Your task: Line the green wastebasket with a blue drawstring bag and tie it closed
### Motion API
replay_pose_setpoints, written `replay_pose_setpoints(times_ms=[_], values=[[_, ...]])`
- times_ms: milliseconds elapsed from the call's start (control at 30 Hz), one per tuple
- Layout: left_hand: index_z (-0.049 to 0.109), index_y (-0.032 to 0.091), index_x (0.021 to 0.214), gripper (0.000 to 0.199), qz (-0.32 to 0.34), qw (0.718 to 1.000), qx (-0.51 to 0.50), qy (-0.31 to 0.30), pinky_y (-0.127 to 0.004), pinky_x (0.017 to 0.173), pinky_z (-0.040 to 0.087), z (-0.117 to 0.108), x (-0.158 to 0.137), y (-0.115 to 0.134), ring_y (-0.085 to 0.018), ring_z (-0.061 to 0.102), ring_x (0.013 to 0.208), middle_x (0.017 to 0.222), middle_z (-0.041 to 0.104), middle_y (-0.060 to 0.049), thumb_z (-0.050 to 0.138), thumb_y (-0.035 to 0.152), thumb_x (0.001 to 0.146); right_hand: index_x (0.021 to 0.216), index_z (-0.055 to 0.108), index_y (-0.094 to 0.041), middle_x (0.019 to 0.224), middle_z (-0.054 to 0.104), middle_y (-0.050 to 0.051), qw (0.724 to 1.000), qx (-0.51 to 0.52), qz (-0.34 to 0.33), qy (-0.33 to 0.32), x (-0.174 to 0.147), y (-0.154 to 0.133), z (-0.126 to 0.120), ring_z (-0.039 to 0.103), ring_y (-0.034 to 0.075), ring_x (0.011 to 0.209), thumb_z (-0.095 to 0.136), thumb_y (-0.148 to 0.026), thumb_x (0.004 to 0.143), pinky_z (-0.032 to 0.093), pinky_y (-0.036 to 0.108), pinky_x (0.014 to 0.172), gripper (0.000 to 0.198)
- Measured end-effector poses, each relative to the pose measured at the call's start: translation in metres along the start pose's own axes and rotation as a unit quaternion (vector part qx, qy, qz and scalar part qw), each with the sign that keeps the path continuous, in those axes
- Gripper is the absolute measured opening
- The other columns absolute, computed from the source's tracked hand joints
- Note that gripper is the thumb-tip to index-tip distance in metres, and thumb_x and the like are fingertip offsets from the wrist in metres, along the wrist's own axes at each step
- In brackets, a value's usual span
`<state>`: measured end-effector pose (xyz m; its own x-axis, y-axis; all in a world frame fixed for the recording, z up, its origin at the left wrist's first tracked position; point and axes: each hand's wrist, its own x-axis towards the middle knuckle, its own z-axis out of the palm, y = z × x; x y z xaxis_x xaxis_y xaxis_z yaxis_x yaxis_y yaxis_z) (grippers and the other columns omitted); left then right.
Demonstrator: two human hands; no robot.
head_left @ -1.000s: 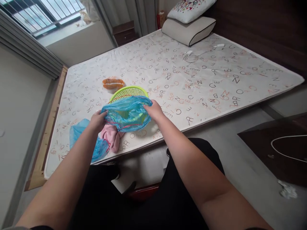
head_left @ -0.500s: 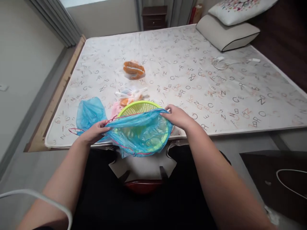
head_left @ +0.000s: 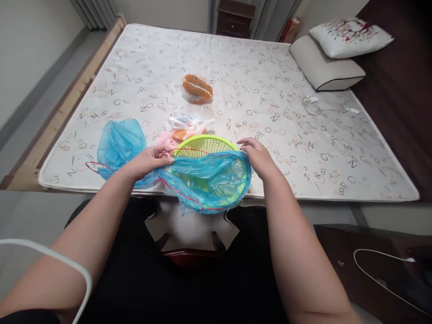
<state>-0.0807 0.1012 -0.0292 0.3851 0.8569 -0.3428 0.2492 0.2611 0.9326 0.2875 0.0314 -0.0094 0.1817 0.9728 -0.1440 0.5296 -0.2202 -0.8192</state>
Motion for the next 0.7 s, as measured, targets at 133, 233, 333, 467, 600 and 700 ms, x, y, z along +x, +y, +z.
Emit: replay_pose_setpoints(times_ms=[133, 233, 333, 467, 600, 700], values=[[0.075, 0.021, 0.104, 0.039, 0.089, 0.981, 0.147, 0.094, -0.027, 0.068, 0.049, 0.012, 0.003, 0.006, -0.017, 0.058, 0.071, 0.079, 0.063, 0.0, 0.09, 0.03, 0.069, 0.113, 0.068, -0.023, 0.117, 0.063, 0.011, 0.986, -0.145, -0.083, -0.013, 0.0, -0.003, 0.009, 0.063, 0.028, 0.106, 0.069, -0.035, 0.087, 0.05, 0.044, 0.097, 0.029], [0.076, 0.022, 0.11, 0.034, 0.134, 0.942, 0.266, 0.152, -0.03, 0.077, 0.049, 0.017, 0.002, 0.013, -0.02, 0.058, 0.076, 0.081, 0.063, -0.001, 0.081, 0.026, 0.077, 0.118, 0.067, -0.025, 0.12, 0.06, 0.01, 0.968, -0.224, -0.106, -0.036, -0.003, -0.004, 0.007, 0.063, 0.025, 0.096, 0.073, -0.031, 0.087, 0.051, 0.041, 0.089, 0.032], [0.077, 0.022, 0.105, 0.022, 0.169, 0.906, 0.325, 0.213, -0.034, 0.088, 0.049, 0.021, 0.002, 0.017, -0.023, 0.061, 0.084, 0.084, 0.064, -0.003, 0.07, 0.023, 0.085, 0.109, 0.07, -0.025, 0.114, 0.061, 0.009, 0.953, -0.27, -0.129, -0.042, -0.004, -0.006, 0.003, 0.062, 0.024, 0.092, 0.068, -0.026, 0.09, 0.048, 0.038, 0.083, 0.019], [0.074, 0.02, 0.098, 0.014, 0.17, 0.879, 0.326, 0.303, -0.035, 0.091, 0.048, 0.024, 0.009, 0.016, -0.024, 0.063, 0.093, 0.095, 0.07, -0.007, 0.061, 0.025, 0.092, 0.095, 0.066, -0.022, 0.103, 0.063, 0.008, 0.955, -0.262, -0.136, 0.021, 0.002, -0.004, 0.008, 0.059, 0.024, 0.091, 0.057, -0.024, 0.095, 0.042, 0.035, 0.078, 0.008], [0.07, 0.019, 0.095, 0.015, 0.113, 0.918, 0.23, 0.302, -0.03, 0.075, 0.047, 0.025, 0.021, 0.008, -0.02, 0.062, 0.079, 0.087, 0.07, -0.004, 0.062, 0.032, 0.093, 0.097, 0.055, -0.023, 0.096, 0.064, 0.006, 0.975, -0.148, -0.103, 0.133, 0.015, 0.004, 0.023, 0.056, 0.021, 0.087, 0.049, -0.026, 0.098, 0.04, 0.034, 0.077, 0.007], [0.069, 0.019, 0.09, 0.015, 0.078, 0.953, 0.137, 0.259, -0.026, 0.064, 0.043, 0.028, 0.031, 0.003, -0.017, 0.058, 0.069, 0.078, 0.067, -0.001, 0.07, 0.034, 0.086, 0.097, 0.051, -0.025, 0.084, 0.06, 0.001, 0.981, -0.061, -0.051, 0.176, 0.022, 0.006, 0.031, 0.056, 0.019, 0.079, 0.048, -0.028, 0.098, 0.039, 0.032, 0.075, 0.005]])
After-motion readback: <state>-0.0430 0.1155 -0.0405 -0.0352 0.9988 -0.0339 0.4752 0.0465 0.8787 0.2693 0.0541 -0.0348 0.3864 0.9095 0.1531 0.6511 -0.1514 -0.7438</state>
